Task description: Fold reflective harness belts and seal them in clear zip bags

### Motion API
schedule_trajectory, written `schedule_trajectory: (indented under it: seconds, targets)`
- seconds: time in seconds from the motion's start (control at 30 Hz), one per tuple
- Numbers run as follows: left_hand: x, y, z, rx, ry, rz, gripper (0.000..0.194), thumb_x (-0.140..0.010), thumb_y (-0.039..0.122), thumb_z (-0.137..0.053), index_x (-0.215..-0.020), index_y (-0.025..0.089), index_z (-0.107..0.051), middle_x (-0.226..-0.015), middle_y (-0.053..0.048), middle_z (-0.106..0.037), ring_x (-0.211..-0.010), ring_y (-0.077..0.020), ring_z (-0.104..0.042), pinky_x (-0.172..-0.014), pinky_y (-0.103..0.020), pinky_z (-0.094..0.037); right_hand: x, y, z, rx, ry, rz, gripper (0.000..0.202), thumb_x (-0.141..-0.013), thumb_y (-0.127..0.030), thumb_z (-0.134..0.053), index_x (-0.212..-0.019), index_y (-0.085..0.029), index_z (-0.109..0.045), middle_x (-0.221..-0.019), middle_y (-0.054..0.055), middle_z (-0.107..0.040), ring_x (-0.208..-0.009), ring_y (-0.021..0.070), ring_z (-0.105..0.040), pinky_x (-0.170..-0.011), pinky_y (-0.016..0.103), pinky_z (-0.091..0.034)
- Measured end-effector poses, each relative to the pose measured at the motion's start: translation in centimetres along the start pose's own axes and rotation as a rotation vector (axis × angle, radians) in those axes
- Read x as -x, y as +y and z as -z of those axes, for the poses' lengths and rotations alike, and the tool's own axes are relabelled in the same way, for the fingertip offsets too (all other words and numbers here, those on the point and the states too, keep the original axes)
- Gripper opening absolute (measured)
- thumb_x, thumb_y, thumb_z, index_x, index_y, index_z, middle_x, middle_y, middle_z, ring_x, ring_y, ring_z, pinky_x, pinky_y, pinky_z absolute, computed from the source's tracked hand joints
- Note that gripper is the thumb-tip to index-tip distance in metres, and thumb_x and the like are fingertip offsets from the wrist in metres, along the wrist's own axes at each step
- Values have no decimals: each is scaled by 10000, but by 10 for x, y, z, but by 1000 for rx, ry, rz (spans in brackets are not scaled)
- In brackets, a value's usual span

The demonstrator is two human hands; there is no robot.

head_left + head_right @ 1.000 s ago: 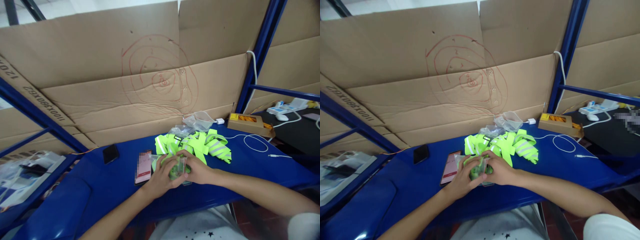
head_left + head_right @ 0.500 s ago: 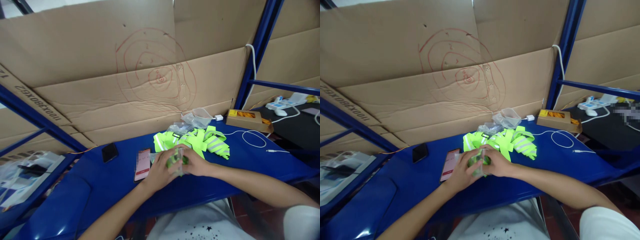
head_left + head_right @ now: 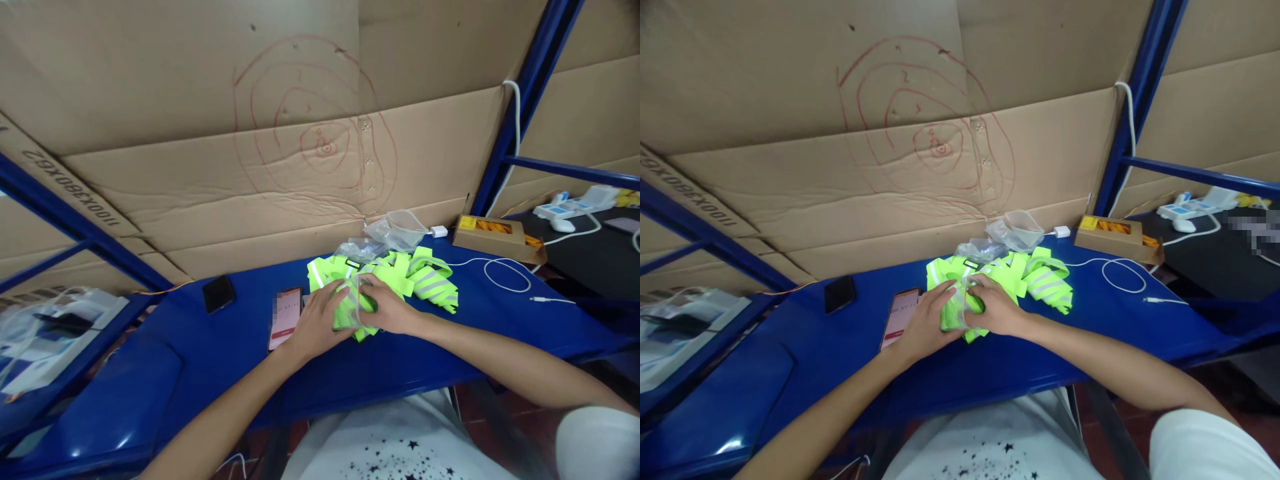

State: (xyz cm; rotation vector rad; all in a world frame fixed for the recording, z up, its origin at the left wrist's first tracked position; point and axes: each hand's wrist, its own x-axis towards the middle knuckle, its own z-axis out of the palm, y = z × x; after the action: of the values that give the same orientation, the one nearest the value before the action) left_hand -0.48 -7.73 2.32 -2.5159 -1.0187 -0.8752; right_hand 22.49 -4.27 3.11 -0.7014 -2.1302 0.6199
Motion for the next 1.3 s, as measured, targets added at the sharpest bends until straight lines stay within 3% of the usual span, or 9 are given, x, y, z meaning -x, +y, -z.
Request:
schedule_trajectory:
  seconds: [0.13, 0.33, 0.53, 0.67, 0.83, 0.97, 1.1, 1.23, 1.3]
  targets:
    - [1, 2, -1, -57, -3, -89, 730, -891, 431, -754, -1493, 224, -396, -1456, -224, -562, -1325, -371, -578, -1042, -519, -479, 4, 5, -10, 66, -37, 24, 496, -683, -212, -825, -1155, -190, -672, -1362, 154, -561, -1310, 356, -534, -1105, 532, -444]
    - [0, -3, 4, -74, 22, -50, 710, -893, 466, -745, -1477, 220, -425, -1451, -226, -577, -1311, -379, -599, -1009, -516, -521, 0, -11, 3, 59, 115, 15, 167, -741, -222, -772, -857, -191, -656, -1288, 121, -594, -1242, 335, -560, -1073, 516, -433]
    - [-1, -15, 8, -9, 47, 147, 766, -830, 420, -821, -1451, 182, -440, -1337, -190, -661, -1251, -349, -660, -1025, -480, -575, -6, -19, 37, 40, 277, 36, 131, -869, -259, -710, -983, -203, -676, -1224, 99, -644, -1148, 276, -633, -1018, 442, -490]
    - [-8, -13, 14, 30, 45, 180, 715, -883, 432, -773, -1457, 168, -438, -1345, -183, -655, -1262, -330, -662, -1048, -465, -572, -13, -10, 51, -24, 358, -4, 207, -873, -336, -747, -1023, -203, -695, -1154, 79, -693, -1044, 249, -680, -918, 382, -564]
    - [-14, -3, 19, 44, 83, 198, 728, -915, 512, -724, -1490, 176, -430, -1351, -171, -654, -1255, -312, -664, -1048, -438, -568, -20, -1, 59, -318, 500, -174, 341, -813, -496, -815, -908, -192, -693, -910, 24, -714, -627, 153, -659, -581, 296, -577]
    - [-11, -4, 20, -37, 83, 205, 734, -901, 565, -720, -1479, 194, -460, -1314, -160, -681, -1216, -319, -684, -1010, -421, -576, -26, 17, 74, -415, 619, -268, 361, -786, -494, -836, -901, -179, -702, -770, 6, -721, -587, 157, -664, -589, 300, -589]
    - [-4, -18, 22, -175, -56, 342, 658, -915, 509, -729, -1467, 233, -503, -1232, -112, -737, -1038, -278, -752, -831, -322, -590, -37, 54, 102, -203, 838, -321, 468, -856, -611, -694, -1008, -168, -701, -959, 67, -759, -671, 176, -698, -623, 328, -610]
    - [-3, -30, 27, -223, -107, 478, 597, -940, 487, -701, -1458, 256, -517, -1303, -87, -719, -1058, -265, -751, -748, -287, -564, -40, 78, 109, -42, 718, -360, 624, -880, -740, -567, -990, -144, -715, -974, 134, -768, -759, 262, -736, -682, 433, -636]
    - [-4, -28, 29, -240, -69, 473, 587, -940, 496, -697, -1445, 248, -528, -1285, -84, -726, -1048, -269, -753, -730, -291, -556, -36, 75, 102, 43, 616, -333, 611, -861, -737, -614, -992, -154, -740, -1065, 152, -769, -963, 325, -744, -872, 506, -621]
